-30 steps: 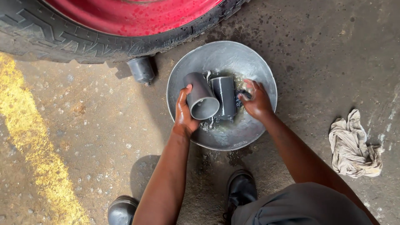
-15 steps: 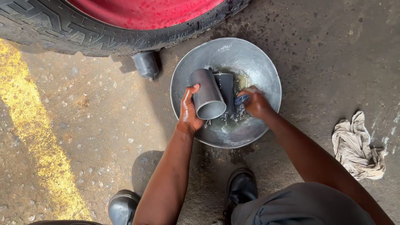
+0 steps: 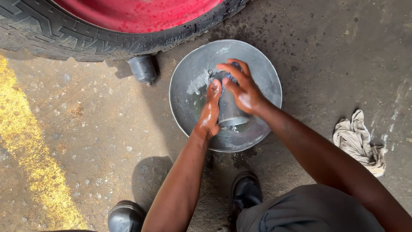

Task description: The person washes cylindrical metal parts and a small cap in a metal bowl filled with soapy water. They scrub the parts with a cloth, rinse them, and place them aside. The camera pans to show a red vehicle wheel and the front of a tractor.

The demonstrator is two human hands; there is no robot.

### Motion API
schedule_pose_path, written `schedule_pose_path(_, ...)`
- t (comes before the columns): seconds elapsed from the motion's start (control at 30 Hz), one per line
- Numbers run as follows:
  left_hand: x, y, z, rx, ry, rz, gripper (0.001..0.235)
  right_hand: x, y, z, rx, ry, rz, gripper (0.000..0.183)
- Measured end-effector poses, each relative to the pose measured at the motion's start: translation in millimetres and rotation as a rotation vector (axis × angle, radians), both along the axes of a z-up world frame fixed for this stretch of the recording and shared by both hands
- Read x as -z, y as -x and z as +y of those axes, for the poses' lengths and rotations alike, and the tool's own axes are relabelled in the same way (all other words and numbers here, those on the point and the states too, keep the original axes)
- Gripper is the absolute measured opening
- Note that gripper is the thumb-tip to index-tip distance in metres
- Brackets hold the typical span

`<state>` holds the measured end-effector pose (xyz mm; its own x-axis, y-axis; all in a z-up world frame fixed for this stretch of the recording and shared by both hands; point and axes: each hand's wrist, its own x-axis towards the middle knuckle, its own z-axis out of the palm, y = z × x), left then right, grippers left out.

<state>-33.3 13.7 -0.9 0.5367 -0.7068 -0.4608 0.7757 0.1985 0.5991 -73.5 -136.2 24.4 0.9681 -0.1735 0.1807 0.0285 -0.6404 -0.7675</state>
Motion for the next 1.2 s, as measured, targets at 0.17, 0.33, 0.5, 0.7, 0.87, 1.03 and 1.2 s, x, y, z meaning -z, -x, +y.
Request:
schedule_pose_path(0.17,-9,8,2,0.066,0.096,0.162,0.093,26,-13,-42,0.322,-1.002,0.36,0.027)
schedule_pose_path(0.33,9,-4,-11,-0.069,0.225,0.259,0.068,77,24,-51,0.589,-0.635,0.358,0.029)
schedule_pose_path(0.5,20,-21,-7,-0.171,0.231,0.288,0.062,96,48,-48,0.429,0.173,0.217,0.071)
schedule_pose_path(0.7,10,-31,-8,-0.294,0.178,0.195,0.058,118,75,-32,0.063,0.656,0.461,0.063)
schedule_pose_path(0.87,16,-33,0,-0.313,0.062,0.091,0.053,129,58,-82,0.306,-0.328,0.52,0.037)
schedule_pose_path(1.03,24,-25,-8,-0.34,0.068,0.087,0.065,32,43,-65,0.313,-0.697,-0.002,0.043)
schedule_pose_path(1.2,15,-14,-23,-0.32,0.165,-0.194,0.087,-41,13,23,-0.06,0.305,-0.205,0.049)
